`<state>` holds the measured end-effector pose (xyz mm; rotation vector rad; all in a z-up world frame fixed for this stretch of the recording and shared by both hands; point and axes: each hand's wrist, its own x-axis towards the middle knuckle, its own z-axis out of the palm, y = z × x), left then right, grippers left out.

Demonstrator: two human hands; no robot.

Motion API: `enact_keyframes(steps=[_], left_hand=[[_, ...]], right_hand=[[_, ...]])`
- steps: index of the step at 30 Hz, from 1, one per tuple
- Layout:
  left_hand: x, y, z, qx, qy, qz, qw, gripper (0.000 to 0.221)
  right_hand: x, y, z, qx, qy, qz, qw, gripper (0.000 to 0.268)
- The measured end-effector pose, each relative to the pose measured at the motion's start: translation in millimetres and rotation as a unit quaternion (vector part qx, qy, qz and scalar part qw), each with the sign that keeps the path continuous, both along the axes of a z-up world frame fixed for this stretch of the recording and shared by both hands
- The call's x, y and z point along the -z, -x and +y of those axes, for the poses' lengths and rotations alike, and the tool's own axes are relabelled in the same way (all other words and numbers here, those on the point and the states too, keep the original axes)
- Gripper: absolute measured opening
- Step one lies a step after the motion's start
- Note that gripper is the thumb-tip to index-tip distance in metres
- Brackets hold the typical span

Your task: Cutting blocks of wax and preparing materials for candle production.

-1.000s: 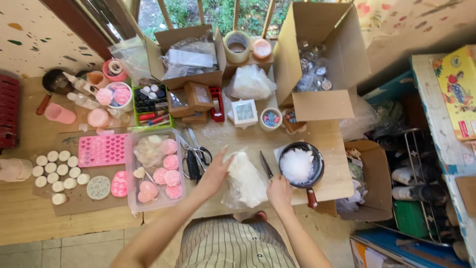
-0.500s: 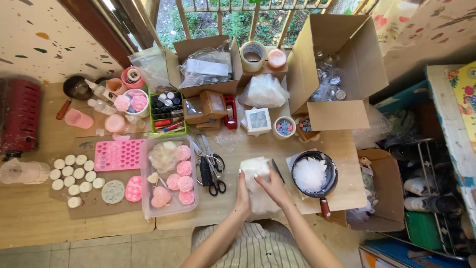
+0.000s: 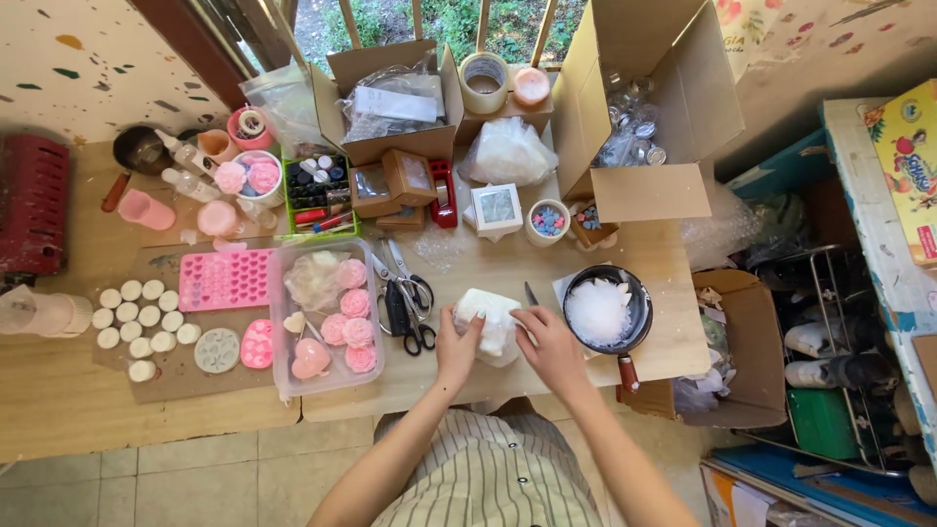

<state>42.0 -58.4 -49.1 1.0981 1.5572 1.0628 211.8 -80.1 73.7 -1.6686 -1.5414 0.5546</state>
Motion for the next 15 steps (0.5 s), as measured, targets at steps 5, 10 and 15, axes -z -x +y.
enact_keyframes(steps=[5,10,15], left_hand=[[-6,4,3,0.006,-0.003,-0.004,1.0,0.05],[-19,15,3,0.028,0.006,0.008,1.0,0.049],[-26,22,0,0.053,0.022,0.0,0.998,0.049]], right_hand=[[-11,-4,35,-0.278,0.022,-0.174,0.944,0.023],[-1,-6,56,-0.406,0.038,-0.281,0.869,0.019],[15,-1,64,-0.459,0.049,-0.355,0.813,0.01]])
